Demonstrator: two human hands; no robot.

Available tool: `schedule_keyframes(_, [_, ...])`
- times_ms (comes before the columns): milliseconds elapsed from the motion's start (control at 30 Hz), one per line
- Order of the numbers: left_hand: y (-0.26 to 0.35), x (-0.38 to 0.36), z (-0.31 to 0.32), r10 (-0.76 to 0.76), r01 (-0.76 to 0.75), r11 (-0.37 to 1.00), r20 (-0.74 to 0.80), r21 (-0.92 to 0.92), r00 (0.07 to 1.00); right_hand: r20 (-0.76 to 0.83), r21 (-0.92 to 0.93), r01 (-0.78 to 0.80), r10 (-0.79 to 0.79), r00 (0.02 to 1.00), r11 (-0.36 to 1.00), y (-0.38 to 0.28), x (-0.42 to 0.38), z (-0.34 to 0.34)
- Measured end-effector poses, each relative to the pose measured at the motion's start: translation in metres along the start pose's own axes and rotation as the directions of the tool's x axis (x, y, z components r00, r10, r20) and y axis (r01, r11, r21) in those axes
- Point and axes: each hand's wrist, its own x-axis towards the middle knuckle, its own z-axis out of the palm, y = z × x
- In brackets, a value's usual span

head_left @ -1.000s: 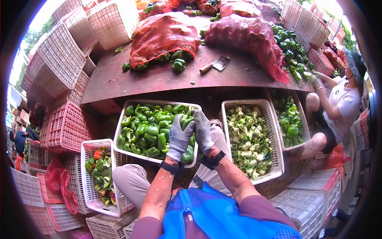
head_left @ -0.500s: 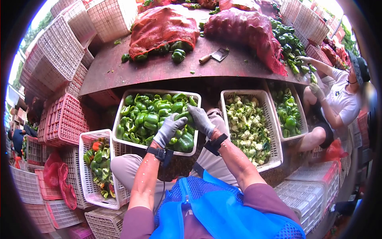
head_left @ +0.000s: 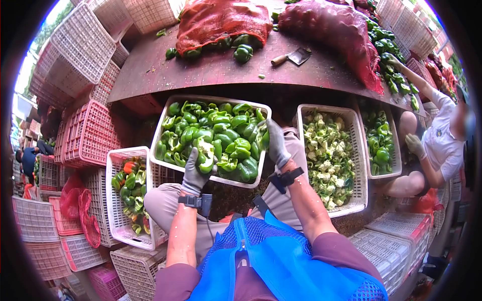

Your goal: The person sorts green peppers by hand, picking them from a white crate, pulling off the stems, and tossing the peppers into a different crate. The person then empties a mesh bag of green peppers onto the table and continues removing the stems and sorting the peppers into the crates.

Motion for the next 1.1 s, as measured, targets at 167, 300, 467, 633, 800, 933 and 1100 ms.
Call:
schedule_keyframes(167, [0.008, -0.017, -0.004, 0.151, -0.164, 0.965, 0.076, 0.203, 0.986, 0.171, -0.661, 0.433, -0.438, 0.882, 0.613, -0.032, 0.009, 0.057])
schedule_keyframes(300, [-0.004, -0.017, 0.009, 0.171, -0.166, 0.983, -0.066, 0.076, 0.983, 0.456, -0.880, 0.455, -0.022, 0.890, 0.140, 0.053, 0.020, 0.089])
schedule_keyframes(467, [-0.001, -0.011, -0.015, 0.052, -0.076, 0.985, 0.157, 0.153, 0.986, 0.545, -0.727, 0.492, -0.033, 0.838, 0.480, -0.018, 0.015, 0.067])
schedule_keyframes(633, [-0.013, -0.016, 0.005, -0.058, -0.093, 0.854, 0.270, 0.513, 0.961, 0.794, -0.528, 0.704, -0.020, 0.608, 0.475, -0.096, -0.053, 0.059])
schedule_keyframes(800, [-0.035, -0.008, 0.017, 0.233, -0.302, 0.492, 0.211, 0.817, 0.949, 0.604, -0.474, 0.608, -0.267, 0.751, 0.637, -0.059, -0.072, 0.057])
schedule_keyframes(933, [-0.042, -0.015, 0.027, 0.340, -0.293, 0.386, 0.161, 0.875, 0.927, 0.579, -0.457, 0.581, -0.271, 0.769, 0.674, -0.057, -0.078, 0.054])
schedule_keyframes(1100, [-0.034, -0.024, 0.045, 0.249, -0.242, 0.478, 0.133, 0.845, 0.959, 0.462, -0.335, 0.162, 0.012, 0.887, 0.928, -0.078, -0.084, 0.050])
